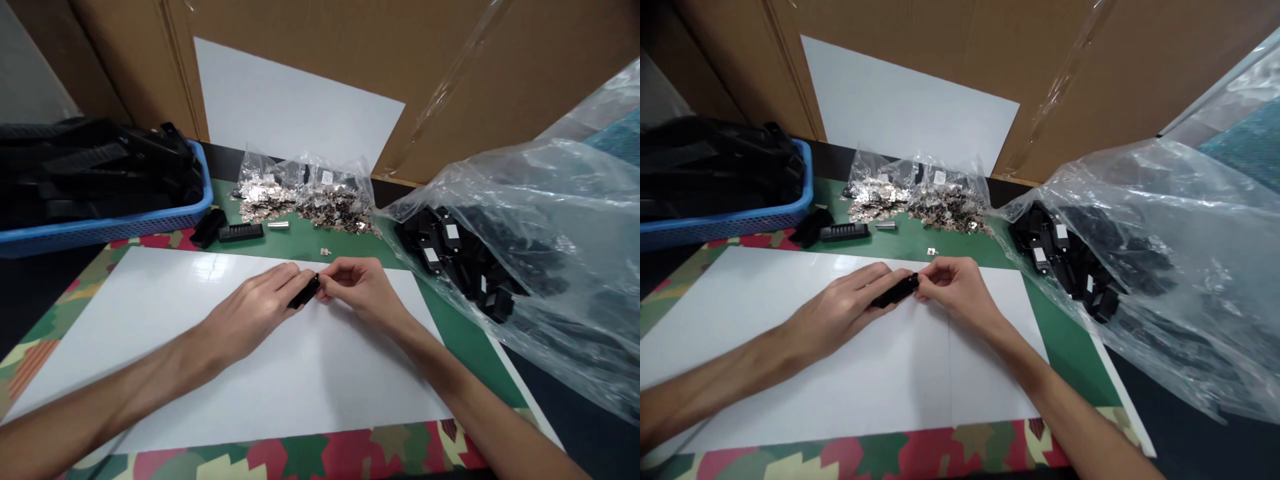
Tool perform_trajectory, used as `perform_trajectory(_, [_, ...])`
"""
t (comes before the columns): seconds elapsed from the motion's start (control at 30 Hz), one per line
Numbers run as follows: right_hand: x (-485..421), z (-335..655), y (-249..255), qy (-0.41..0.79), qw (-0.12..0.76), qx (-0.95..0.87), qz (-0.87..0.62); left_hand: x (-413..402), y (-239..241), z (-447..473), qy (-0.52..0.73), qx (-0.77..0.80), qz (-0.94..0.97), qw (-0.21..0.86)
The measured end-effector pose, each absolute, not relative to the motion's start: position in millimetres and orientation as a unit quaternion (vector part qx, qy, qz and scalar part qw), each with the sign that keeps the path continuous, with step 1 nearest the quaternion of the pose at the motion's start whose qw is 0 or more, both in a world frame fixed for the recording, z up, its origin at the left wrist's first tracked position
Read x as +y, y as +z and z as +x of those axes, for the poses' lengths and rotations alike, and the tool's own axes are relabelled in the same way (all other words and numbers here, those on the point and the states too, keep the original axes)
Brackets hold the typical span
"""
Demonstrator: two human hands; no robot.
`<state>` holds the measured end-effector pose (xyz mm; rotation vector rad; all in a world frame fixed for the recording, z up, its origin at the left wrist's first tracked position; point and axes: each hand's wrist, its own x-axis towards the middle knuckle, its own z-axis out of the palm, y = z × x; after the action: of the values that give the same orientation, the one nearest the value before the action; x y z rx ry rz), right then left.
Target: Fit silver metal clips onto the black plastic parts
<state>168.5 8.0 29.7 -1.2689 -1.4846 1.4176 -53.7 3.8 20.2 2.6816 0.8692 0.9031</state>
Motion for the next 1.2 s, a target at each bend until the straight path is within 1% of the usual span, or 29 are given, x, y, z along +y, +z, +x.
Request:
perform_trajectory(0.13, [9,169,30,0.544,0.36,-0.579,-0.489,1,20,-53,0.313,0.302,0.892,0.125])
perform_trajectory(0.2, [10,171,31,0.555,0.347,-0.589,-0.475,2,19,-53,0.32,0.33,0.869,0.182])
perform_trajectory(0.27, [9,171,32,0.536,0.356,-0.603,-0.472,6,19,-53,0.348,0.39,0.812,0.26])
perform_trajectory(0.33, [5,168,32,0.455,0.394,-0.637,-0.482,15,22,-53,0.38,0.447,0.723,0.364])
perform_trajectory(0.4, [0,164,29,0.318,0.424,-0.704,-0.473,24,26,-55,0.383,0.465,0.642,0.474])
perform_trajectory(0.43, [-2,161,26,0.241,0.423,-0.745,-0.457,28,28,-56,0.378,0.458,0.615,0.519])
perform_trajectory(0.47, [-4,158,24,0.167,0.415,-0.78,-0.439,32,30,-57,0.373,0.448,0.598,0.55])
perform_trajectory(0.53, [-6,154,19,0.049,0.395,-0.817,-0.417,35,33,-57,0.372,0.435,0.58,0.579])
perform_trajectory(0.57, [-6,152,17,0.011,0.39,-0.821,-0.416,36,34,-57,0.371,0.432,0.574,0.589])
perform_trajectory(0.63, [-5,150,16,-0.029,0.39,-0.817,-0.423,35,35,-57,0.36,0.429,0.564,0.606])
perform_trajectory(0.8, [-2,149,15,-0.03,0.387,-0.816,-0.429,34,34,-56,0.339,0.447,0.551,0.617])
perform_trajectory(1.07, [1,156,10,0.051,0.33,-0.854,-0.398,37,39,-56,0.312,0.437,0.572,0.62])
perform_trajectory(1.2, [4,166,16,0.08,0.285,-0.875,-0.383,37,41,-59,0.29,0.439,0.583,0.62])
